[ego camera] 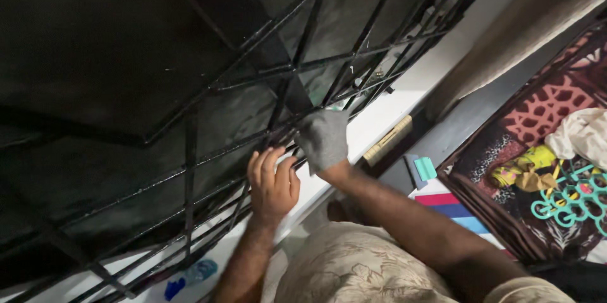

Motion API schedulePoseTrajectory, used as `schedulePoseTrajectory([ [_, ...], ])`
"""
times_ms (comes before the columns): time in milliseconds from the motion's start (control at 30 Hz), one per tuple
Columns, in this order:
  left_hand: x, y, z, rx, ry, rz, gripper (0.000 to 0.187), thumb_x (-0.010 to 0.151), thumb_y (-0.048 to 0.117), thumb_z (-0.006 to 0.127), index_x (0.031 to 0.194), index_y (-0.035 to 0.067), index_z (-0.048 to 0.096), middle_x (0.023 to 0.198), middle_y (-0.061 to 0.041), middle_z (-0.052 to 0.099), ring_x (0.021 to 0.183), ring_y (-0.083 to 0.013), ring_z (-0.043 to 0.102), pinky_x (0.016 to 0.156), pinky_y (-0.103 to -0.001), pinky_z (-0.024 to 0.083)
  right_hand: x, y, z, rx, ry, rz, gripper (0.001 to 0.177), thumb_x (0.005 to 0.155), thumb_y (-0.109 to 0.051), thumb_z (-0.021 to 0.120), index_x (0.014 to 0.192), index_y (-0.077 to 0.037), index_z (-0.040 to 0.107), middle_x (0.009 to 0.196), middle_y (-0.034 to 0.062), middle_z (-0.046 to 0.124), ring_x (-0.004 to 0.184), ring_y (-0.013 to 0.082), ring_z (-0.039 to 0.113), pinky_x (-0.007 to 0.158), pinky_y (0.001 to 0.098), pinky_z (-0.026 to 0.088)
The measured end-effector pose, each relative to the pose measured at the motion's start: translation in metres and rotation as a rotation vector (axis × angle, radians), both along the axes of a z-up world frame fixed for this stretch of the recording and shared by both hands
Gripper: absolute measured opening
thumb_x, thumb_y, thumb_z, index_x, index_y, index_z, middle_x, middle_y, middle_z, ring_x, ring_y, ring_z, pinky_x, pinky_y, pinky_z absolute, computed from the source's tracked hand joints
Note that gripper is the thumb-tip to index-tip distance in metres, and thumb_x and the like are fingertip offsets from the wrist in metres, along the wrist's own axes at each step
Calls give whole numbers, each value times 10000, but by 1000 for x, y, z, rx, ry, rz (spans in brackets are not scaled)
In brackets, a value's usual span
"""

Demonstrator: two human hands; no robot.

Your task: The person wipes the black metal bars of a window grille using a cloth, moving between different sections of the frame.

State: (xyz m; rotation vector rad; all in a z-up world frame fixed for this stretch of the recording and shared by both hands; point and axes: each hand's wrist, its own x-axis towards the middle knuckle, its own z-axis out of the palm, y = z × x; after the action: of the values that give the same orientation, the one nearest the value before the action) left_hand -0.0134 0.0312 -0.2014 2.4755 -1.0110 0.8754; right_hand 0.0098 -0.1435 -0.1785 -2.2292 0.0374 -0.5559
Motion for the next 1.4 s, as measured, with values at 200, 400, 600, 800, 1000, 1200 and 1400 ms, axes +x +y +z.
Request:
schedulePoseTrajectory([
  [200, -15, -9, -11, -229, 352, -53, 307, 908, 64, 630, 1214, 30, 628, 1275, -127, 617, 1223, -359, 565, 1083, -488, 423, -27, 15, -55, 82, -170, 35, 320, 762, -114, 642, 1028, 62, 607, 962, 268, 599, 952, 464, 579, 841, 517, 483],
  [400, -11, -14, -45, -559, 624, -35, 456, 882, -37, 575, 1334, -12, 519, 1345, -202, 573, 1236, -355, 570, 1056, -462, 478, -9, 29, -97, -69, -152, 67, 292, 756, -87, 633, 1010, 50, 584, 967, 270, 560, 981, 474, 522, 888, 549, 425],
  [600, -12, -6, -79, -720, 816, -15, 464, 871, -71, 490, 1330, -8, 519, 1347, -180, 599, 1227, -298, 613, 1063, -410, 510, -15, 13, -35, -126, -165, 48, 78, 723, -79, 656, 785, -58, 614, 780, 149, 577, 822, 368, 617, 745, 490, 481],
  [800, -14, 3, -90, -721, 826, 15, 460, 878, -68, 497, 1331, 1, 533, 1311, -164, 620, 1196, -280, 632, 1036, -394, 525, -20, 27, -31, -144, 34, -31, 160, 637, -105, 701, 770, -35, 646, 706, 164, 588, 668, 372, 598, 569, 511, 438],
  [1000, -16, 10, -96, -796, 898, 19, 451, 889, -42, 516, 1337, 8, 525, 1328, -151, 613, 1215, -259, 624, 1027, -386, 523, -8, 33, -13, -304, 90, -54, 196, 590, -234, 756, 660, -78, 661, 658, 176, 583, 687, 388, 621, 625, 511, 447],
  [1200, -10, 13, -120, -1095, 1099, -141, 447, 1026, 126, 473, 1447, -22, 465, 1430, -171, 552, 1340, -257, 531, 1153, -394, 410, -7, 40, -11, -267, 69, -39, 182, 687, -205, 736, 810, -81, 689, 701, 158, 601, 670, 377, 607, 570, 499, 431],
  [1400, -3, 1, -117, -1083, 1050, -298, 708, 1091, 489, 387, 1548, -50, 349, 1563, -201, 441, 1463, -286, 416, 1225, -423, 303, -21, 29, -3, -173, -37, 165, 168, 684, -245, 735, 797, -126, 701, 777, 152, 627, 798, 381, 621, 683, 517, 447],
])
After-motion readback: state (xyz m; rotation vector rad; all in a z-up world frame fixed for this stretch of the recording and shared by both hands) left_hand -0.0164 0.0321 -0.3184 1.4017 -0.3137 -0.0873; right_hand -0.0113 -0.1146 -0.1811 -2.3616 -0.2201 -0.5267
